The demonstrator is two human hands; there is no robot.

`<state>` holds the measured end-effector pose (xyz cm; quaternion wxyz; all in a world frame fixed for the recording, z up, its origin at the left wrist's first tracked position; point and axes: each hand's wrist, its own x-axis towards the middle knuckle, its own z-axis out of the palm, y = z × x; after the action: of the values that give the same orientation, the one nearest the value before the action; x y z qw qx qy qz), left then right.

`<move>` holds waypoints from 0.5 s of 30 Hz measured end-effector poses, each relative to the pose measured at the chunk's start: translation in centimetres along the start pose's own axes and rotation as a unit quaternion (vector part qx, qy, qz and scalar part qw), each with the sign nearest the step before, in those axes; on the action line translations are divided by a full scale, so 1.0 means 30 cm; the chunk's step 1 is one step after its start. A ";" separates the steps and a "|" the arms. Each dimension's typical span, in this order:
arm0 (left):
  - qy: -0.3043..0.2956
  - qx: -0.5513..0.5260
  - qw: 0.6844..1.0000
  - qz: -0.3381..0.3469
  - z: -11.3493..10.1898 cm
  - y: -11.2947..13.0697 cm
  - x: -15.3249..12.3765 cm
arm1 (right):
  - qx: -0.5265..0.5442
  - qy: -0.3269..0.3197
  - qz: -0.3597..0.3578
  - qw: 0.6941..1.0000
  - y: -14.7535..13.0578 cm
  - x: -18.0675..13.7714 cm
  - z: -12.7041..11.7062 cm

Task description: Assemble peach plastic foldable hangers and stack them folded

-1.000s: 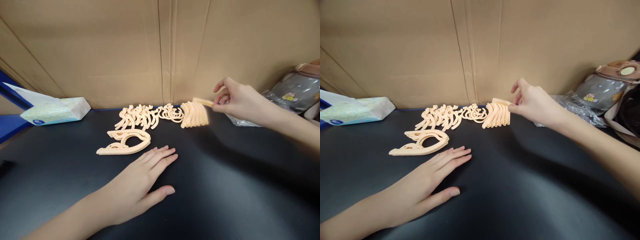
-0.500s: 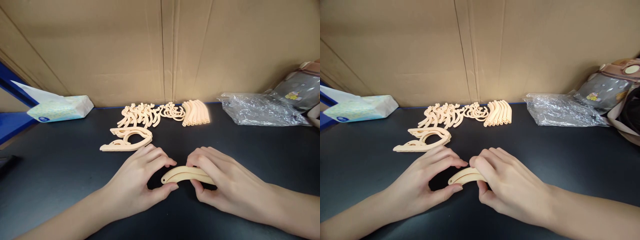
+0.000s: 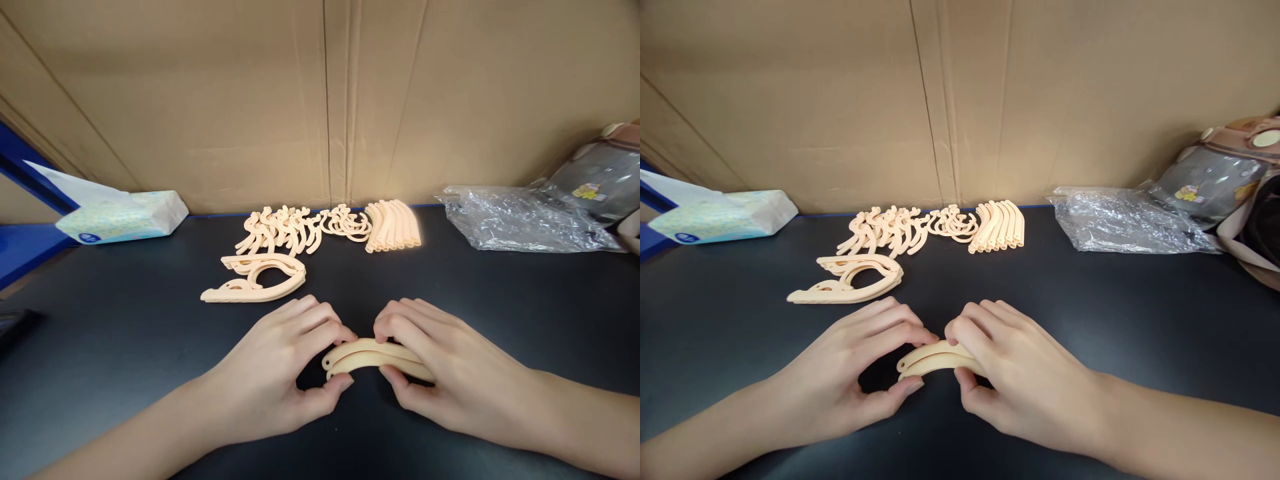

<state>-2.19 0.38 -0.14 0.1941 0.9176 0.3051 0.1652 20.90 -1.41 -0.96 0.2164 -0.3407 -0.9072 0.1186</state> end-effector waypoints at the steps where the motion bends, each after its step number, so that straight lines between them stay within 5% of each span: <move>1: 0.000 0.001 1.000 0.001 -0.001 0.000 0.000 | 0.000 -0.002 0.000 1.000 0.000 0.001 -0.001; 15: 0.003 0.014 1.000 0.013 -0.006 0.007 -0.001 | -0.045 -0.034 -0.021 0.998 0.000 0.004 -0.014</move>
<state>-2.19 0.27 0.11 0.1782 0.9237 0.2958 0.1657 21.03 -1.30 -0.54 0.1718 -0.3272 -0.9254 0.0845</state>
